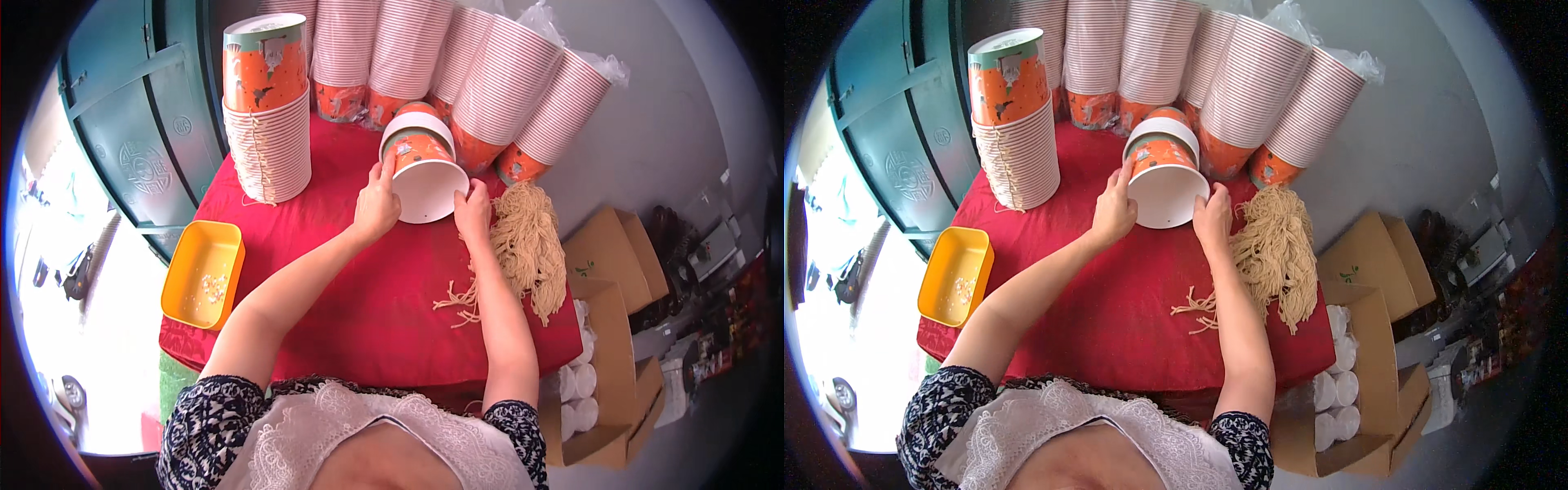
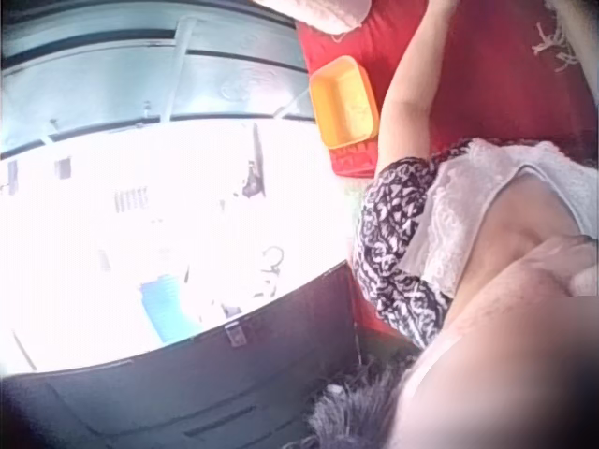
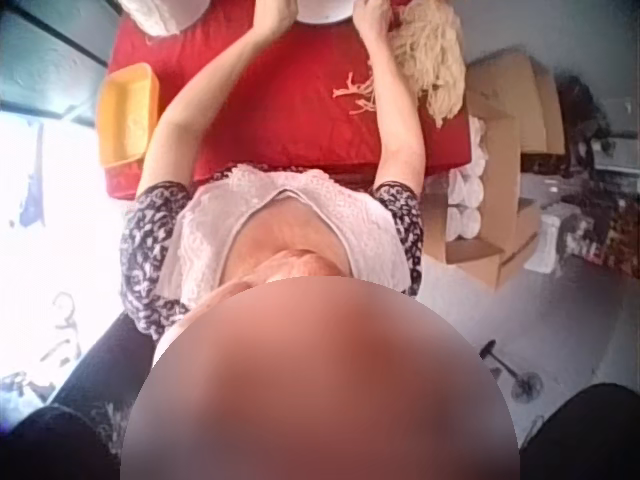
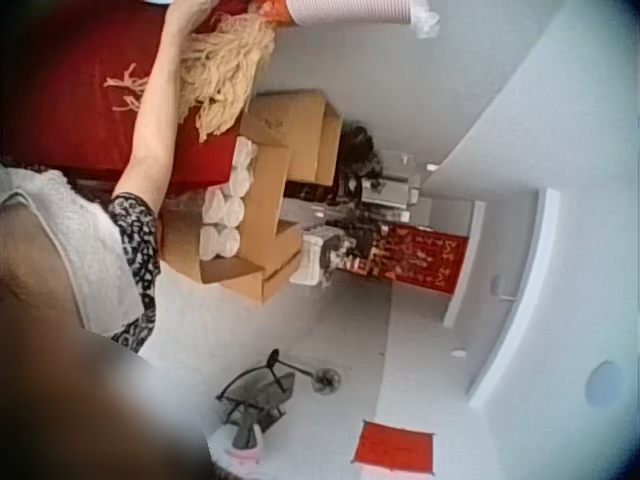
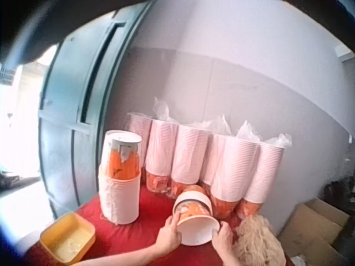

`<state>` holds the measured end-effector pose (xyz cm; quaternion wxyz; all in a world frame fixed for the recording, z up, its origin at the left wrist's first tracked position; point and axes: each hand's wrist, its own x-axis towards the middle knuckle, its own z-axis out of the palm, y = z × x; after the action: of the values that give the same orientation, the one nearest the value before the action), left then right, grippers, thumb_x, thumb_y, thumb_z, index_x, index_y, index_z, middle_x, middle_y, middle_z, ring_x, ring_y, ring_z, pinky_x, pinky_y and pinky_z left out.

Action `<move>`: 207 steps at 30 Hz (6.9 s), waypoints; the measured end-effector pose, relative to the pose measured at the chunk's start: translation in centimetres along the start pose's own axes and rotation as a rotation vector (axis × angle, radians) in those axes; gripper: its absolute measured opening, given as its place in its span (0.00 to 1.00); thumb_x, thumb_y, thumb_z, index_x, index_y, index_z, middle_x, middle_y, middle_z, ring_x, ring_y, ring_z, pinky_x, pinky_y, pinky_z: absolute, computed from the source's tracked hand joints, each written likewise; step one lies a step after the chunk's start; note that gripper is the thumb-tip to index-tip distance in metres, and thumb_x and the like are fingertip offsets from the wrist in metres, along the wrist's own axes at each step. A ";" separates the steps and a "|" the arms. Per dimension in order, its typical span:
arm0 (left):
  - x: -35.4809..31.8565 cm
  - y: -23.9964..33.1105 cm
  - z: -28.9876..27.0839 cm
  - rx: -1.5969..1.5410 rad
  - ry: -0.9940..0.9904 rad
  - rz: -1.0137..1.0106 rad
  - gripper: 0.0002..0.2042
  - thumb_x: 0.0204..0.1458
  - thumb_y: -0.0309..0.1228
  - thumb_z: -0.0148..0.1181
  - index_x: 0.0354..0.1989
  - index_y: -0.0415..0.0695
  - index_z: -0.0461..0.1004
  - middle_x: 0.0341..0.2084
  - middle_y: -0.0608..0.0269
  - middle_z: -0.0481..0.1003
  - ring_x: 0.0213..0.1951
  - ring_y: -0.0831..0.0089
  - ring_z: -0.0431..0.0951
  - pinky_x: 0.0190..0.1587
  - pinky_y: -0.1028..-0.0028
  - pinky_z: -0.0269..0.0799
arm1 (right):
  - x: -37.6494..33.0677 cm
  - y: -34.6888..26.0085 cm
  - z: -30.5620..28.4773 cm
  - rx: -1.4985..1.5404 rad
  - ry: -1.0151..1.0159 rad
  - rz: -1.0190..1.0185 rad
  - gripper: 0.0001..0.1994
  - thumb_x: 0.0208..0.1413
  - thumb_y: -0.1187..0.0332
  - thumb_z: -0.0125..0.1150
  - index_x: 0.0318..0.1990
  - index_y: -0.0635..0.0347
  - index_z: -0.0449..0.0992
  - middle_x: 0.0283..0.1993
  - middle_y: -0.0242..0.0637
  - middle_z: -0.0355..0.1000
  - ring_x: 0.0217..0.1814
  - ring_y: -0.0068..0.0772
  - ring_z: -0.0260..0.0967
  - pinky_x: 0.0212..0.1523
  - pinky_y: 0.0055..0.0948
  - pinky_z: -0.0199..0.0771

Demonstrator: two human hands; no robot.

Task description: Threading string through pre-punched holes in paper buckets for packaging.

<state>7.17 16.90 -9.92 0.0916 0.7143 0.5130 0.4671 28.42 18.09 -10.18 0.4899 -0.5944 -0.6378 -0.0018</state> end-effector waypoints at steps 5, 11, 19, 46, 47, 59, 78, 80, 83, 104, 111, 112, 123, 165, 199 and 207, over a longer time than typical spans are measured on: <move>-4.4 2.4 -1.9 0.005 0.066 0.023 0.43 0.45 0.16 0.50 0.73 0.40 0.41 0.66 0.23 0.51 0.34 0.31 0.78 0.37 0.47 0.79 | -4.4 -6.2 -4.4 0.152 -0.044 -0.013 0.13 0.62 0.63 0.55 0.38 0.67 0.70 0.37 0.53 0.74 0.42 0.57 0.73 0.43 0.48 0.71; -9.4 5.5 -3.3 0.056 -0.144 0.073 0.42 0.45 0.17 0.54 0.70 0.26 0.39 0.68 0.22 0.42 0.34 0.34 0.79 0.34 0.49 0.79 | -7.6 -11.9 -3.6 0.713 -0.104 -0.015 0.17 0.64 0.59 0.58 0.43 0.68 0.74 0.38 0.48 0.77 0.42 0.40 0.76 0.44 0.40 0.73; -10.7 7.8 -8.5 -0.084 0.122 0.369 0.19 0.45 0.15 0.58 0.48 0.38 0.72 0.51 0.45 0.70 0.52 0.41 0.73 0.51 0.52 0.74 | -10.4 -12.1 -4.0 0.555 -0.195 -0.005 0.04 0.62 0.75 0.53 0.39 0.68 0.70 0.34 0.48 0.75 0.34 0.42 0.75 0.33 0.39 0.71; -11.0 6.6 -9.9 -0.106 0.141 0.319 0.13 0.40 0.15 0.64 0.34 0.39 0.70 0.53 0.48 0.70 0.58 0.46 0.67 0.63 0.49 0.60 | -13.5 -12.3 -4.4 1.290 -0.496 0.282 0.09 0.63 0.71 0.56 0.47 0.65 0.71 0.35 0.22 0.68 0.31 0.08 0.56 0.31 0.14 0.58; -11.0 6.7 -10.0 -0.104 0.141 0.320 0.13 0.40 0.15 0.64 0.34 0.39 0.70 0.53 0.48 0.70 0.58 0.46 0.67 0.63 0.49 0.60 | -13.7 -12.5 -4.4 1.292 -0.496 0.281 0.09 0.63 0.71 0.56 0.47 0.65 0.71 0.35 0.22 0.68 0.31 0.08 0.56 0.31 0.14 0.58; -12.6 7.7 -10.6 -0.127 0.170 0.231 0.13 0.41 0.15 0.67 0.35 0.42 0.73 0.57 0.50 0.69 0.62 0.48 0.66 0.63 0.54 0.63 | -15.0 -13.0 -3.9 0.892 -0.280 -0.119 0.07 0.57 0.81 0.56 0.43 0.65 0.70 0.41 0.39 0.70 0.39 0.31 0.69 0.41 0.26 0.70; -14.2 7.4 -11.1 -0.108 0.237 0.194 0.12 0.42 0.15 0.64 0.33 0.40 0.70 0.52 0.46 0.68 0.59 0.46 0.66 0.59 0.54 0.65 | -15.6 -14.7 -3.9 0.676 -0.201 -0.378 0.16 0.48 0.87 0.61 0.44 0.65 0.68 0.42 0.45 0.70 0.38 0.44 0.72 0.34 0.35 0.74; -14.3 7.3 -11.1 -0.107 0.238 0.187 0.12 0.41 0.15 0.64 0.33 0.40 0.70 0.52 0.46 0.68 0.58 0.46 0.66 0.59 0.54 0.65 | -15.5 -14.7 -3.7 0.649 -0.169 -0.448 0.16 0.48 0.87 0.61 0.44 0.65 0.68 0.42 0.45 0.70 0.37 0.45 0.72 0.33 0.36 0.74; -14.6 7.2 -11.2 -0.123 0.239 0.144 0.11 0.41 0.15 0.63 0.32 0.39 0.70 0.51 0.46 0.68 0.58 0.47 0.66 0.59 0.55 0.65 | -15.7 -14.9 -3.8 0.655 -0.201 -0.426 0.16 0.47 0.87 0.62 0.43 0.65 0.68 0.42 0.46 0.70 0.38 0.45 0.72 0.33 0.36 0.74; -14.1 -1.9 -25.9 0.430 0.295 -0.099 0.04 0.45 0.19 0.60 0.30 0.36 0.73 0.41 0.50 0.74 0.48 0.51 0.73 0.55 0.61 0.67 | -12.2 -16.6 -6.4 0.224 -0.074 -0.798 0.08 0.48 0.80 0.60 0.38 0.65 0.72 0.37 0.42 0.71 0.38 0.43 0.70 0.41 0.39 0.71; -15.8 -6.1 -30.4 0.605 0.019 -0.367 0.04 0.49 0.23 0.58 0.30 0.34 0.72 0.30 0.46 0.76 0.37 0.50 0.77 0.42 0.59 0.71 | -13.9 -17.7 -6.1 0.195 -0.079 -0.882 0.09 0.49 0.71 0.63 0.37 0.62 0.73 0.39 0.37 0.70 0.43 0.37 0.70 0.45 0.37 0.73; -15.8 -6.2 -30.2 0.608 -0.014 -0.367 0.06 0.50 0.25 0.57 0.30 0.33 0.72 0.29 0.44 0.76 0.35 0.47 0.78 0.39 0.56 0.71 | -14.1 -17.5 -6.1 0.192 -0.084 -0.892 0.09 0.50 0.71 0.63 0.38 0.62 0.73 0.39 0.37 0.70 0.43 0.37 0.70 0.45 0.37 0.73; -15.0 -3.8 -30.3 0.503 0.057 -0.273 0.09 0.58 0.19 0.51 0.44 0.35 0.76 0.45 0.48 0.78 0.49 0.56 0.79 0.52 0.65 0.73 | -13.3 -8.8 -13.7 0.100 -0.137 -0.450 0.07 0.51 0.80 0.63 0.38 0.64 0.75 0.41 0.41 0.72 0.45 0.44 0.70 0.47 0.38 0.71; -17.6 10.0 -19.3 -0.389 -0.196 -0.107 0.08 0.53 0.16 0.61 0.42 0.35 0.76 0.33 0.62 0.74 0.23 0.84 0.68 0.25 0.82 0.62 | -17.7 -15.5 -10.7 0.615 -0.216 -0.278 0.07 0.45 0.82 0.65 0.29 0.62 0.74 0.35 0.35 0.66 0.39 0.35 0.63 0.39 0.30 0.64; -11.6 7.9 -21.6 0.385 -0.338 0.399 0.09 0.44 0.23 0.67 0.32 0.43 0.73 0.49 0.58 0.72 0.67 0.49 0.60 0.69 0.42 0.48 | -19.0 -16.4 -10.4 0.644 -0.132 -0.199 0.06 0.46 0.81 0.63 0.27 0.62 0.71 0.34 0.36 0.67 0.38 0.33 0.62 0.41 0.30 0.62; -12.2 10.8 -19.4 0.270 -0.402 0.487 0.11 0.40 0.22 0.70 0.29 0.45 0.72 0.45 0.61 0.75 0.65 0.50 0.64 0.69 0.40 0.49 | -19.5 -15.6 -11.0 0.632 -0.094 -0.170 0.05 0.48 0.82 0.62 0.29 0.65 0.72 0.35 0.39 0.68 0.39 0.33 0.64 0.41 0.29 0.64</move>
<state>-1.01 -4.80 0.30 -0.0187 0.8992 0.3564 0.2529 19.79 -7.65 -7.61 0.6181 -0.3571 -0.6760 0.1829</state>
